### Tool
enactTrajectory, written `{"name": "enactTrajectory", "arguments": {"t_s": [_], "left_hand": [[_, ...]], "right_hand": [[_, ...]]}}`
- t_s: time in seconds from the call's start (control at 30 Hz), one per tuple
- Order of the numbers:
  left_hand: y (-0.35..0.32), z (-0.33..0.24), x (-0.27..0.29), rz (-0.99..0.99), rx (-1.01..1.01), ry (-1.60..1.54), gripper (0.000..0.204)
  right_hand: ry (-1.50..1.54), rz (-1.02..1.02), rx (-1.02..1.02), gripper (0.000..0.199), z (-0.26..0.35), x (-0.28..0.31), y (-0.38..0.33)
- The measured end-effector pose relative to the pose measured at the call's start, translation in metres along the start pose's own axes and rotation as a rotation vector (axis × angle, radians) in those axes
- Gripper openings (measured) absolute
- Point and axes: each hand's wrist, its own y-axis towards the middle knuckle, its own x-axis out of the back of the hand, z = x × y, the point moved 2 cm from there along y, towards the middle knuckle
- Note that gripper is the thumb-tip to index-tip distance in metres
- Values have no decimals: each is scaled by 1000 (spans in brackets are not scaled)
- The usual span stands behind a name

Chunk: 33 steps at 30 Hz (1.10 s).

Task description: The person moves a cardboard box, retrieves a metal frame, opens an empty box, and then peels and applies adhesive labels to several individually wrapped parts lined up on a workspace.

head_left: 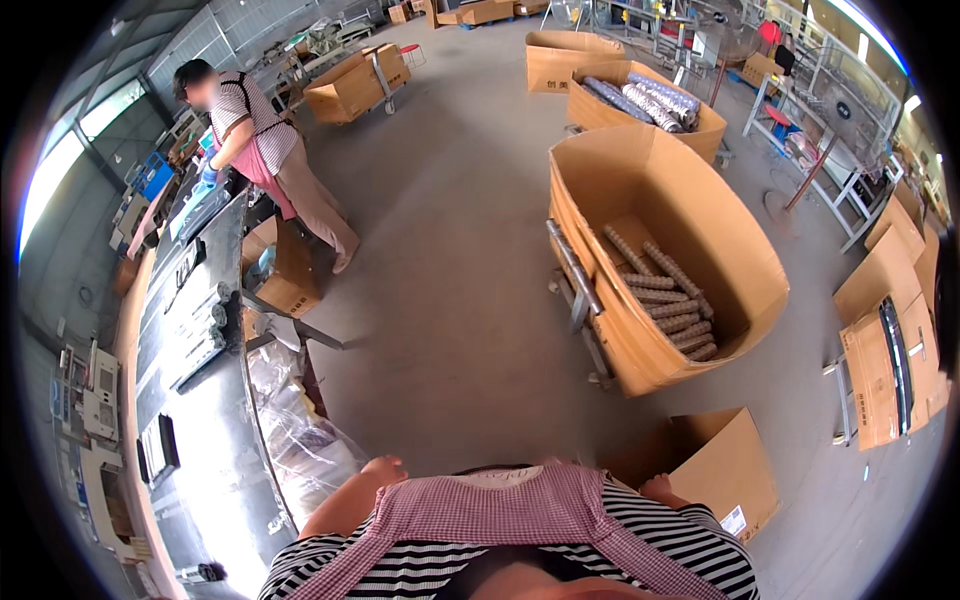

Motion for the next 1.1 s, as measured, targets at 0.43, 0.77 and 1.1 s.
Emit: {"name": "enactTrajectory", "arguments": {"t_s": [0.43, 0.77, 1.1], "left_hand": [[130, 71, 213, -178, -111, -447, 62], [193, 194, 302, -148, 414, -781, 58], [412, 201, 616, -86, 175, -365, 55]], "right_hand": [[388, 122, 20, 27, 68, 154, 118], [775, -492, 466, 29, 100, 616, 283], [883, -225, 99, 53, 50, 788, 422]]}}
